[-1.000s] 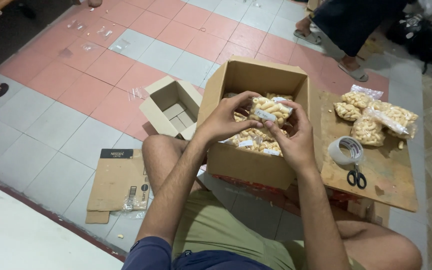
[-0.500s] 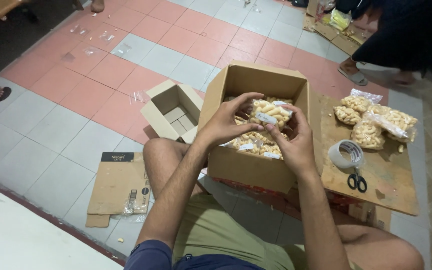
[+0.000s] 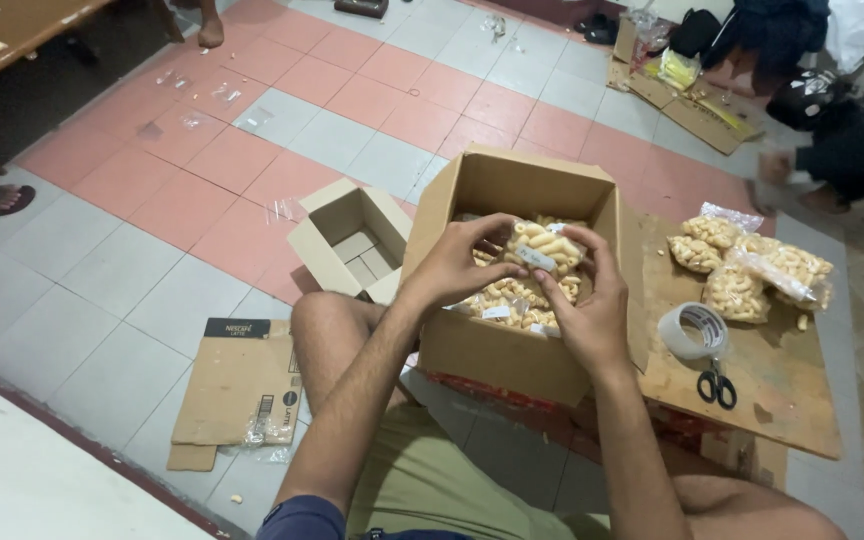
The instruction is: Packing small plastic bags of snacks into a cardboard box while sitting on the floor.
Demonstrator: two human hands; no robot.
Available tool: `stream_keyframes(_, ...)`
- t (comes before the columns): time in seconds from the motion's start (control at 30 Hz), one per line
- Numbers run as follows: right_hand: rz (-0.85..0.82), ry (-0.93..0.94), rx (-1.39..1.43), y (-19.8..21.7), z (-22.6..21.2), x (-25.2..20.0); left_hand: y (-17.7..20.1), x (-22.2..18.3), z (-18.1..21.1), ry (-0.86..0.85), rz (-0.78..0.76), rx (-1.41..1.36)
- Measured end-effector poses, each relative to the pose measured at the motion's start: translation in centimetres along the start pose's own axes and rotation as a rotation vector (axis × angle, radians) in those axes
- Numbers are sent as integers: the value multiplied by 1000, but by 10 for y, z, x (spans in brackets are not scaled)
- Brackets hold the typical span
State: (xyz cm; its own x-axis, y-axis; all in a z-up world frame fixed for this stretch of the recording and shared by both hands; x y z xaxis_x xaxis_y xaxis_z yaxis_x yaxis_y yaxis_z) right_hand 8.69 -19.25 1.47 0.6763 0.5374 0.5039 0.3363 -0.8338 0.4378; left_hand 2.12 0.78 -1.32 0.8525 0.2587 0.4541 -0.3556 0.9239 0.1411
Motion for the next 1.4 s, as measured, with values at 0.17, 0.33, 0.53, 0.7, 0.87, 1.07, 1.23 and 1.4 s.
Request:
stream_keyframes(0.17,-37,-101,116,-2,15,-3,0,-3,12,13,-11,24)
stream_keyframes(0.33,-49,-129,144,-1,14,-1,0,0,14,6,-9,4)
stream_keyframes(0.53,-45,-118,127,-1,10,-3,-3,-1,7,24,-6,8)
stream_keyframes(0.7,70,133,-245,2,10,1,-5,3,-1,53,42,62)
stream_keyframes(0.87,-10,151,-276,-4,16,1,-2,1,2,85,66,59)
stream_keyframes(1.07,-46,208,-374,-5,14,1,-7,-1,2,72,101,60)
stream_keyframes(1.23,-78,226,-390,-8,10,1,-5,-2,6,68,126,51)
stream_keyframes(1.4,-67,192,-351,-5,15,6,-6,-7,19,70,39,-28)
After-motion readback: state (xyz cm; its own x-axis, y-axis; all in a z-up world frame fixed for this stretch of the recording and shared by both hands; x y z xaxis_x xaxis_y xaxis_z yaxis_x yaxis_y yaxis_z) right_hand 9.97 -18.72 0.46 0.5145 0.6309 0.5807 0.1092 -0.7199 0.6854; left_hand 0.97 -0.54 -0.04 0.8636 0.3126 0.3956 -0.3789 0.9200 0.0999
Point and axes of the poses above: each hand's wrist, its own x-axis towards the middle knuckle, its own y-axis out of the back of the hand, z = x × y, the point moved 1 cm from there along x, towards the middle knuckle, and after that the axes turned 8 degrees about -x, right-handed, at the moved point
